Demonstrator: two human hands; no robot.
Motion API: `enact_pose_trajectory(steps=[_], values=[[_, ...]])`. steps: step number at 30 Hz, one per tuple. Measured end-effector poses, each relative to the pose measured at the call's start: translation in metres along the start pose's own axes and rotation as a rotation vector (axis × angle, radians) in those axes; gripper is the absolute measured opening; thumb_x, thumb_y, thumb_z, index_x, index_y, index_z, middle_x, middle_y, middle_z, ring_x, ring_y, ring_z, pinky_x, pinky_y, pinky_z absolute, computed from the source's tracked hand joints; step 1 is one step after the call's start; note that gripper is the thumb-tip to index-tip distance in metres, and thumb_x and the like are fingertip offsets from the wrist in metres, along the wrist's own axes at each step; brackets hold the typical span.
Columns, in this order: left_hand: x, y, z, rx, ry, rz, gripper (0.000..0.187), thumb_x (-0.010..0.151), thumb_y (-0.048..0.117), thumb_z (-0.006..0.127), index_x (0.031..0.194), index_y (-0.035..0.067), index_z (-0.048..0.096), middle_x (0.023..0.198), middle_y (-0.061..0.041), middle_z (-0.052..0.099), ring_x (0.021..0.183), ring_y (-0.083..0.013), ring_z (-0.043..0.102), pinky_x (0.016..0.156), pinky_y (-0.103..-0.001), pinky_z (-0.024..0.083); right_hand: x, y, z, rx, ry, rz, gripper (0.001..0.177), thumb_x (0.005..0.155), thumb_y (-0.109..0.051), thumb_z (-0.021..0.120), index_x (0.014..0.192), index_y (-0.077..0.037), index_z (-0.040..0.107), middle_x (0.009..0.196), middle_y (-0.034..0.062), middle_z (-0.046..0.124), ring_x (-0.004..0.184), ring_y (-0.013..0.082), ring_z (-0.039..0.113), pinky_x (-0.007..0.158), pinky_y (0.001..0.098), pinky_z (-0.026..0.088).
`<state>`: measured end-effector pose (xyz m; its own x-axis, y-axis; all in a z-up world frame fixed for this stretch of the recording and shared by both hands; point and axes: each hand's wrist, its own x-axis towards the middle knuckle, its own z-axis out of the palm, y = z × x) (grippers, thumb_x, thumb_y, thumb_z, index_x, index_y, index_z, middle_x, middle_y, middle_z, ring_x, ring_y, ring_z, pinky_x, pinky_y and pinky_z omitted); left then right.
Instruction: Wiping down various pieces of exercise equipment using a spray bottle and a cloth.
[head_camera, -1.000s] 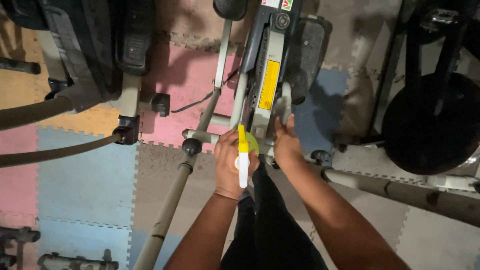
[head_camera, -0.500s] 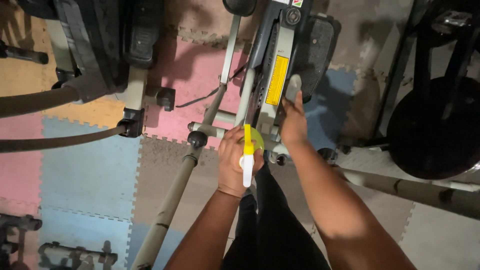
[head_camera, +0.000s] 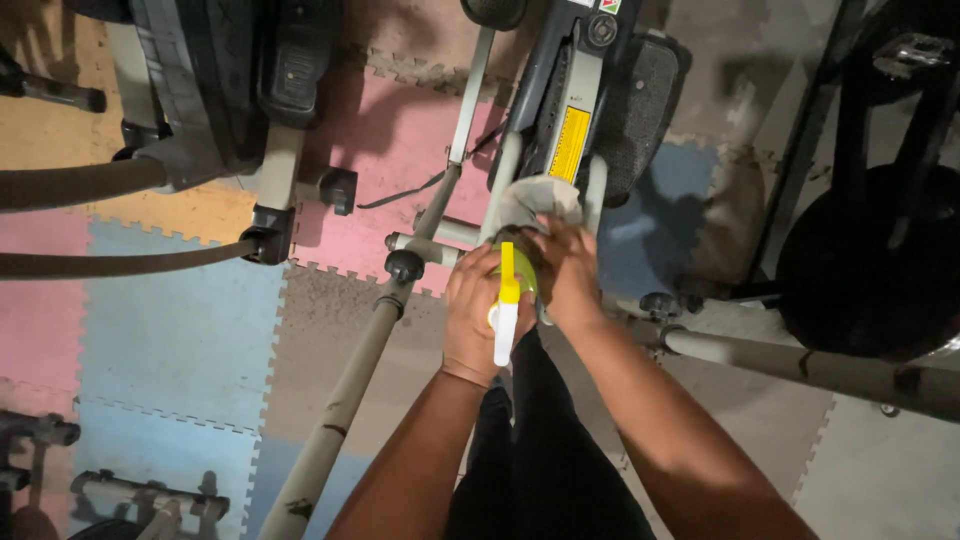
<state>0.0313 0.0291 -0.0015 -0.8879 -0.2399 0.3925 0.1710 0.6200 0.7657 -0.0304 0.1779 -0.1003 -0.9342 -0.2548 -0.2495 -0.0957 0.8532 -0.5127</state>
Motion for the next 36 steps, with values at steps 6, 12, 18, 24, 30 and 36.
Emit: enact_pose_trajectory(steps=[6, 12, 18, 24, 30, 36], values=[[0.004, 0.003, -0.002, 0.011, -0.024, 0.010, 0.026, 0.081, 0.022, 0.081, 0.100, 0.009, 0.070, 0.118, -0.013, 0.069, 0.121, -0.0395, 0.064, 0.109, -0.053, 0.046, 0.028, -0.005, -0.002, -0.098, -0.001, -0.048, 0.050, 0.082, -0.016, 0.070, 0.125, -0.042, 0.071, 0.148, -0.0228, 0.051, 0.141, 0.0191, 0.042, 0.109, 0.0360, 0.042], [-0.003, 0.006, 0.000, -0.063, -0.055, -0.067, 0.028, 0.081, 0.020, 0.083, 0.101, 0.004, 0.071, 0.118, -0.014, 0.070, 0.123, -0.0380, 0.062, 0.112, -0.049, 0.044, -0.037, -0.004, -0.018, 0.122, 0.257, -0.260, 0.064, 0.079, 0.000, 0.069, 0.140, -0.019, 0.059, 0.140, 0.0048, 0.062, 0.138, 0.0263, 0.051, 0.114, 0.0445, 0.038], [-0.026, 0.026, -0.027, -0.102, -0.023, -0.187, 0.032, 0.083, 0.012, 0.082, 0.109, -0.001, 0.070, 0.114, -0.019, 0.069, 0.120, -0.0421, 0.061, 0.111, -0.053, 0.043, -0.051, -0.022, -0.070, 0.492, -0.035, 0.223, 0.043, 0.105, -0.007, 0.047, 0.139, -0.028, 0.063, 0.143, 0.0090, 0.060, 0.135, 0.0401, 0.053, 0.111, 0.0553, 0.045], [-0.038, 0.051, -0.055, -0.135, -0.013, -0.250, 0.025, 0.077, 0.005, 0.082, 0.100, 0.009, 0.072, 0.115, -0.010, 0.074, 0.118, -0.0313, 0.061, 0.111, -0.042, 0.042, -0.104, -0.015, -0.098, 1.558, 0.025, 0.692, 0.055, 0.102, 0.000, 0.038, 0.153, -0.017, 0.048, 0.142, 0.0189, 0.060, 0.122, 0.0353, 0.064, 0.103, 0.0518, 0.054], [-0.031, 0.095, -0.083, -0.128, -0.056, -0.251, 0.024, 0.074, 0.009, 0.084, 0.093, 0.017, 0.072, 0.110, -0.001, 0.077, 0.114, -0.0239, 0.065, 0.108, -0.037, 0.047, -0.144, -0.006, -0.131, 1.897, -0.017, 0.655, 0.032, 0.091, -0.016, 0.061, 0.120, -0.018, 0.075, 0.119, 0.0109, 0.075, 0.107, 0.0275, 0.073, 0.097, 0.0468, 0.058], [-0.025, 0.151, -0.108, -0.257, -0.063, -0.122, 0.022, 0.073, 0.000, 0.082, 0.090, 0.007, 0.070, 0.101, -0.013, 0.077, 0.102, -0.0315, 0.069, 0.102, -0.041, 0.051, -0.197, -0.042, -0.205, 2.028, 0.099, 0.607, 0.031, 0.088, -0.027, 0.060, 0.107, -0.011, 0.077, 0.109, 0.0138, 0.077, 0.102, 0.0290, 0.075, 0.099, 0.0469, 0.058]])
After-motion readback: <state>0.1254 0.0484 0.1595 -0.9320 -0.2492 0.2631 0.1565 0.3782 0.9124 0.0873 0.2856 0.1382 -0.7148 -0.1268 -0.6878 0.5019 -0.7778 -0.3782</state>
